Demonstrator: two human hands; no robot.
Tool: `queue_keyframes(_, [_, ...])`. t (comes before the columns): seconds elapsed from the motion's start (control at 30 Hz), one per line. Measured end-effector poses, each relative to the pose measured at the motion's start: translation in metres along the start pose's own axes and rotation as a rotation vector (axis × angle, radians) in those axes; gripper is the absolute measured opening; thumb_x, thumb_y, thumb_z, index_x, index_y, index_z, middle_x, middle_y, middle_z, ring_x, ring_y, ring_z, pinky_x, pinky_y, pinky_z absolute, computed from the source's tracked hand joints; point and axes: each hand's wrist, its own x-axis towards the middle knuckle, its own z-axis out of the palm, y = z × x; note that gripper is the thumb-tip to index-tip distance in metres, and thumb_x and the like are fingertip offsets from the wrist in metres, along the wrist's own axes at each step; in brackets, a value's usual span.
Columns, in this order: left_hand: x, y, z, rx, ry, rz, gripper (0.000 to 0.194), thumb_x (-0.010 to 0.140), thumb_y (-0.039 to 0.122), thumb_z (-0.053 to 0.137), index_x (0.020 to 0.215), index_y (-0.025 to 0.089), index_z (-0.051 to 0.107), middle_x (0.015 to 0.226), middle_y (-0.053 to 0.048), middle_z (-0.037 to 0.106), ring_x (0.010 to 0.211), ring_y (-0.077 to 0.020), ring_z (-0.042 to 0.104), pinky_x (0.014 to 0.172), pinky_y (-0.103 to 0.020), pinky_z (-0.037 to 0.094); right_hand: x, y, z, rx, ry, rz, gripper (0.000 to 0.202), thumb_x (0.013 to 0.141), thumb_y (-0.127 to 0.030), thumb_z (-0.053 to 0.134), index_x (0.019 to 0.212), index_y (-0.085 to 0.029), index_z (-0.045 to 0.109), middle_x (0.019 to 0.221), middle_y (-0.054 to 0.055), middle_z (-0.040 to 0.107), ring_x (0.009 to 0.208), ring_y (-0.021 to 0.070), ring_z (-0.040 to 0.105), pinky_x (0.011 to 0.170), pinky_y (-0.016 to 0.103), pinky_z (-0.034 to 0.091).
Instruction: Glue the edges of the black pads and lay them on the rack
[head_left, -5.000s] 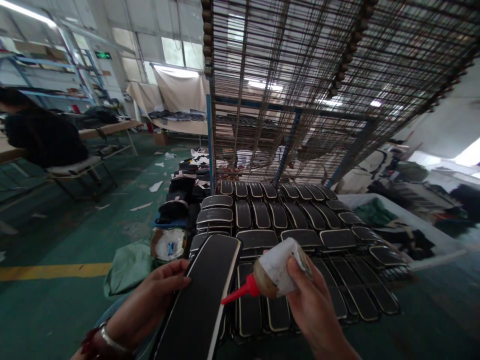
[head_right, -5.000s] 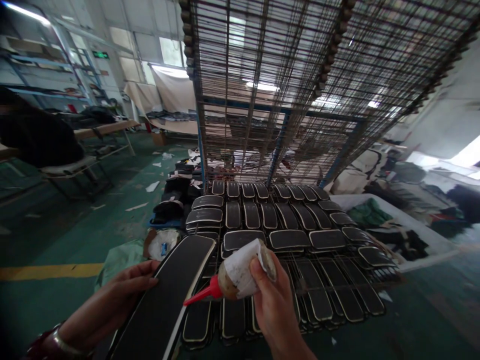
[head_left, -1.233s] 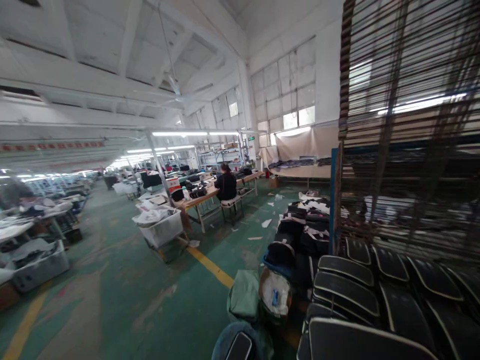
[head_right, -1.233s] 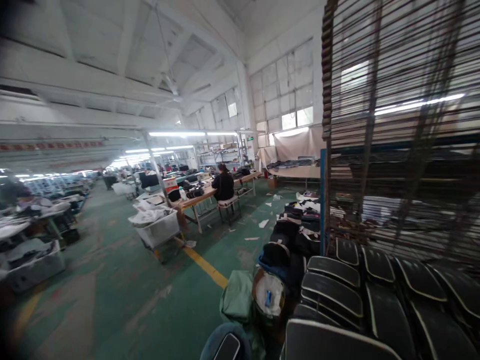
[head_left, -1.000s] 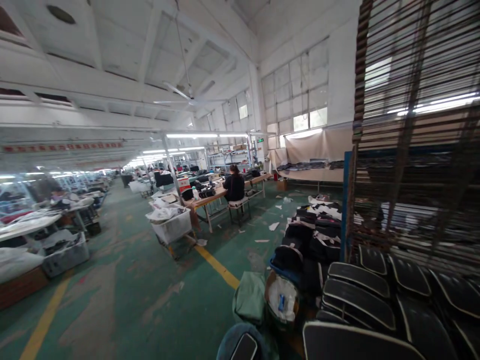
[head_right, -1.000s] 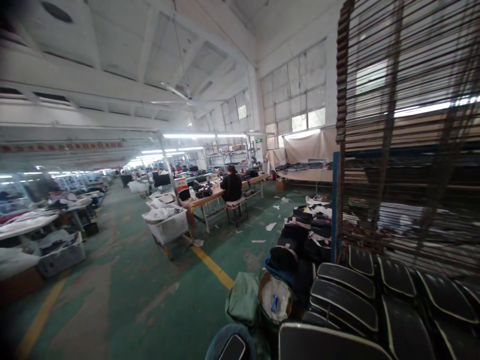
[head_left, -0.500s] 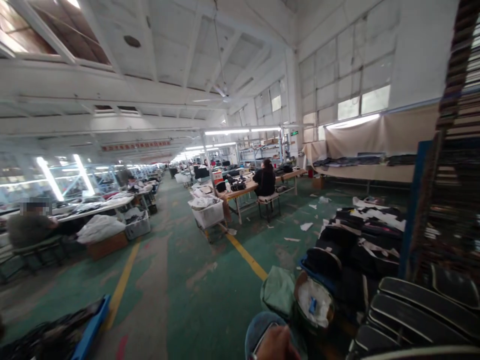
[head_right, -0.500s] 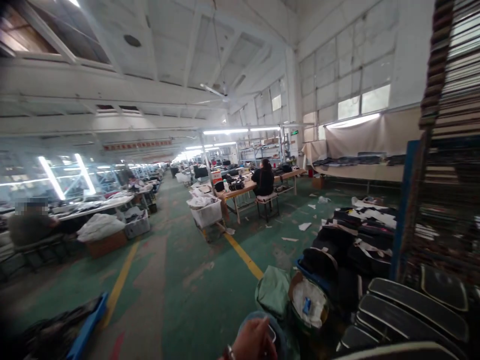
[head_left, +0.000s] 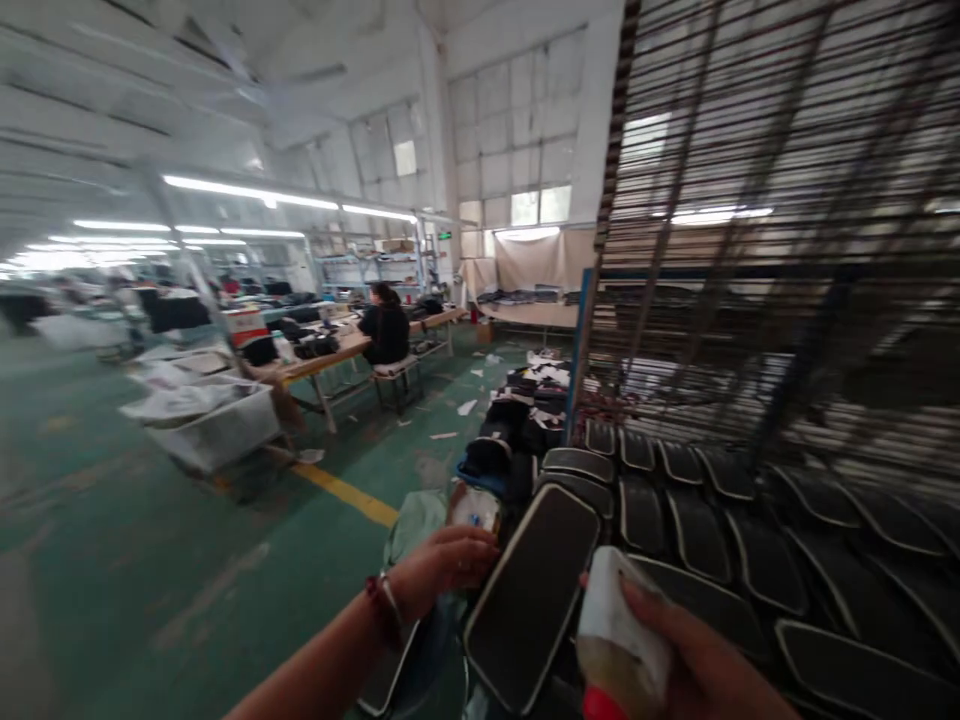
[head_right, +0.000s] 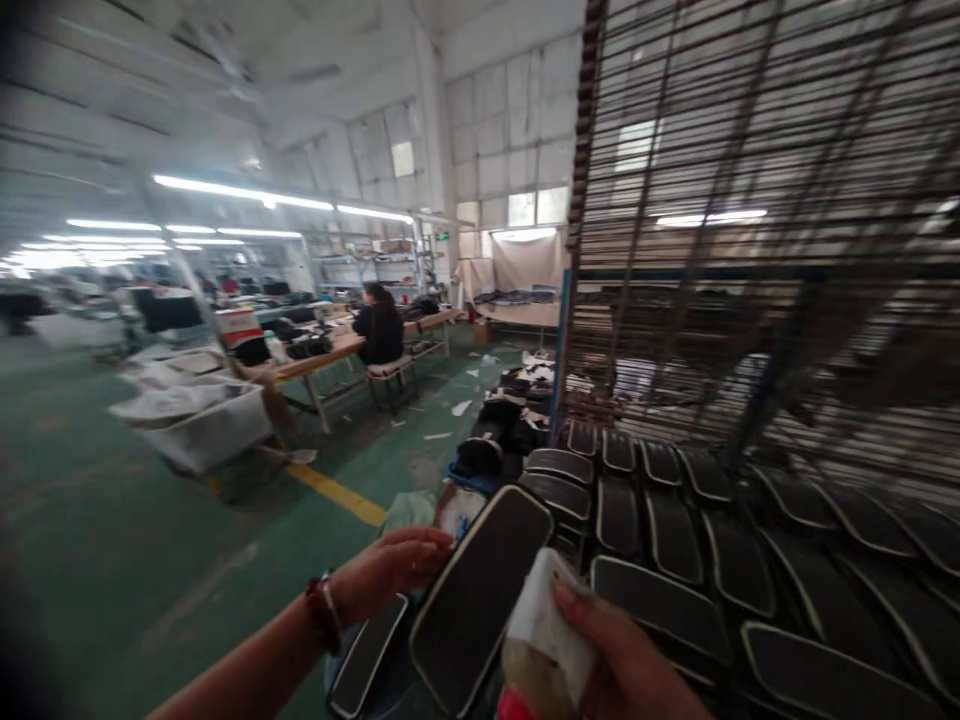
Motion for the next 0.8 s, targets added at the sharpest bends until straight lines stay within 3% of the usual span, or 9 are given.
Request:
queue_keyframes(0.17, [0.003, 0.015, 0.037, 0.039, -0.219, -0.096, 0.015, 0.074, 0.012, 0.069, 0.089, 0.014, 0.074, 0.081, -0.009, 0.075, 0.074, -0.0221, 0.071, 0.067, -0.027, 0.052, -0.004, -0.013, -0.007, 0.012, -0.074, 0.044, 0.037, 0.082, -0.033, 0.080, 0.107, -0.007, 0.070, 0.096, 0.014, 0.074, 0.079, 0.0228, 0.070, 0.074, 0.033, 0.055])
queue_keyframes(0.33, [0.015, 0.016, 0.062, 0.118, -0.240, -0.073, 0.025, 0.065, 0.000, 0.069, 0.083, 0.016, 0.074, 0.070, -0.004, 0.074, 0.071, -0.0257, 0.073, 0.065, -0.031, 0.056, -0.004, -0.006, -0.016, 0.057, -0.052, -0.006, 0.035, 0.083, -0.032, 0.079, 0.105, -0.007, 0.070, 0.091, 0.012, 0.074, 0.079, 0.0210, 0.069, 0.077, 0.033, 0.054])
queue_keyframes(0.5, [0.016, 0.008, 0.051, 0.158, -0.285, -0.062, 0.028, 0.068, 0.001, 0.068, 0.088, 0.017, 0.075, 0.075, -0.005, 0.076, 0.077, -0.0278, 0.073, 0.074, -0.039, 0.057, -0.022, -0.033, -0.032, 0.060, 0.079, -0.226, 0.039, 0.086, -0.038, 0.075, 0.113, -0.011, 0.068, 0.105, 0.014, 0.072, 0.091, 0.0238, 0.067, 0.084, 0.037, 0.053])
queue_keyframes(0.63, [0.011, 0.006, 0.036, 0.105, -0.478, -0.144, 0.035, 0.072, 0.008, 0.069, 0.106, 0.017, 0.074, 0.096, -0.009, 0.078, 0.090, -0.0294, 0.072, 0.083, -0.041, 0.055, -0.036, -0.074, -0.034, -0.048, 0.281, -0.567, 0.041, 0.078, -0.044, 0.081, 0.109, -0.018, 0.070, 0.100, 0.009, 0.073, 0.094, 0.0259, 0.065, 0.084, 0.037, 0.053])
queue_keyframes(0.8, [0.009, 0.010, 0.029, 0.201, -0.642, -0.194, 0.038, 0.076, 0.015, 0.070, 0.113, 0.025, 0.072, 0.107, -0.005, 0.077, 0.094, -0.0250, 0.070, 0.083, -0.036, 0.053, -0.041, -0.097, -0.028, -0.251, 0.353, -0.796, 0.044, 0.070, -0.044, 0.087, 0.106, -0.027, 0.070, 0.095, 0.003, 0.070, 0.087, 0.0245, 0.063, 0.074, 0.034, 0.053])
